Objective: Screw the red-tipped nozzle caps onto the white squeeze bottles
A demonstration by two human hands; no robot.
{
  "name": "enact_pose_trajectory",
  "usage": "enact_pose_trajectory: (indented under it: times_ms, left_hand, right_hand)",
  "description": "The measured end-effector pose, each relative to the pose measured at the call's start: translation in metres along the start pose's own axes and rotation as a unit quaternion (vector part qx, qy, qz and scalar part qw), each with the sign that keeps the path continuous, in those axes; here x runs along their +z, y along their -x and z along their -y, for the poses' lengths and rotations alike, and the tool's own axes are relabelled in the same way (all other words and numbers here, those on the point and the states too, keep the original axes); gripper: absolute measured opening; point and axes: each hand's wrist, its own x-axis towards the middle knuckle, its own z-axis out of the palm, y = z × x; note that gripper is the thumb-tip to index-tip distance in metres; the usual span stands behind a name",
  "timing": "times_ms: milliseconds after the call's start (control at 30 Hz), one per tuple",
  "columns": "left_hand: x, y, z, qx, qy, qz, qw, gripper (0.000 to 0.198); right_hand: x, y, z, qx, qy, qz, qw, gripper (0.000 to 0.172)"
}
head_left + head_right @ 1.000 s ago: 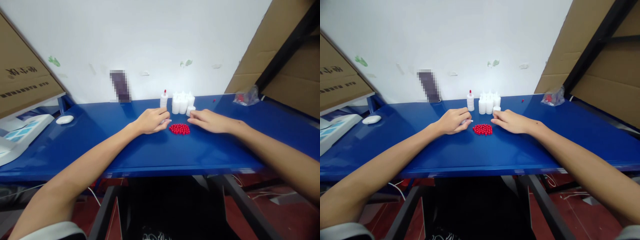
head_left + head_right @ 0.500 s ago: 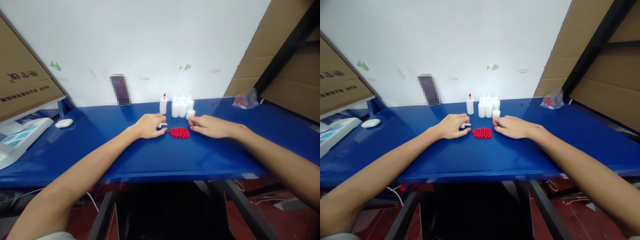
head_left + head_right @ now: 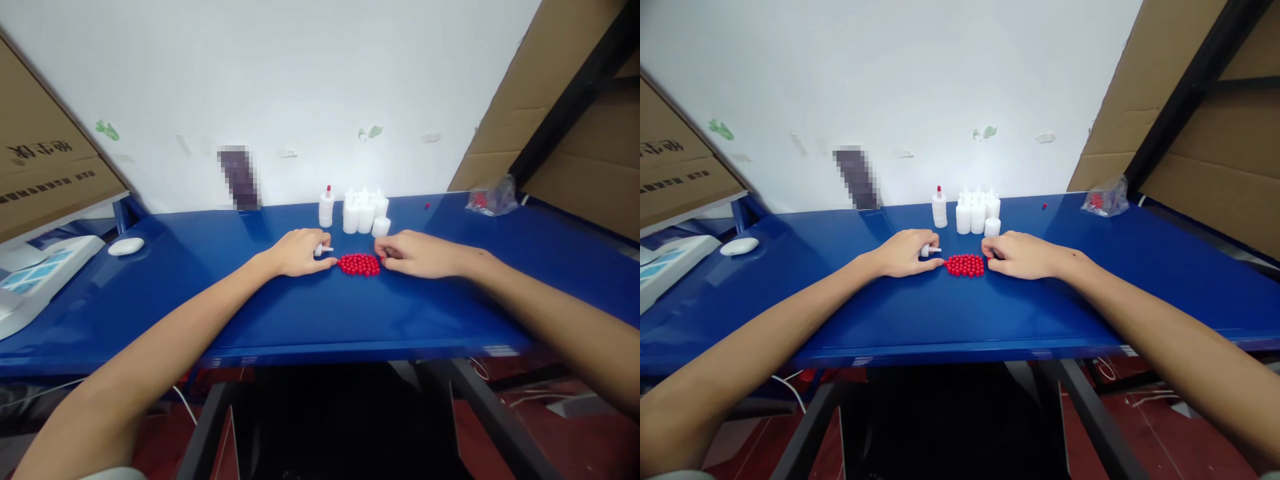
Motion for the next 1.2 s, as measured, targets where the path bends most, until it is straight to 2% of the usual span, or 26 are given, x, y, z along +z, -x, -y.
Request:
enact_pose_trajectory:
  times_ms: [367,600,933,1200]
  left_hand:
    - [-0.0006,0.0002,-0.0026,-0.002,-0.015,0.007,1.0,0.042]
    - [-0.0028,0.0013,-0.0009,0.023,-0.01,0.015,1.0,0.038]
    - [-0.0028,0.0009,-0.0018,0.003,-0.004,0.029,1.0,0.044]
    - [-0.0055,0.0016,-0.004,-0.002,-0.006,0.037,0.999,0.043]
  right_hand:
    - [0.0001,0.0019,0.0046,-0.012,-0.008,0.004,1.0,0.017]
    - [0.0,0.0021,0.0032,-0.031,-0.009,0.001,0.999,0.017]
    - [-0.0007,0.0017,0.0056,-0.027,-0.016,0.023,0.999,0.019]
    - [-0.0002,0.0016,0.0045,-0.029,-0.011,0.015,0.999,0.017]
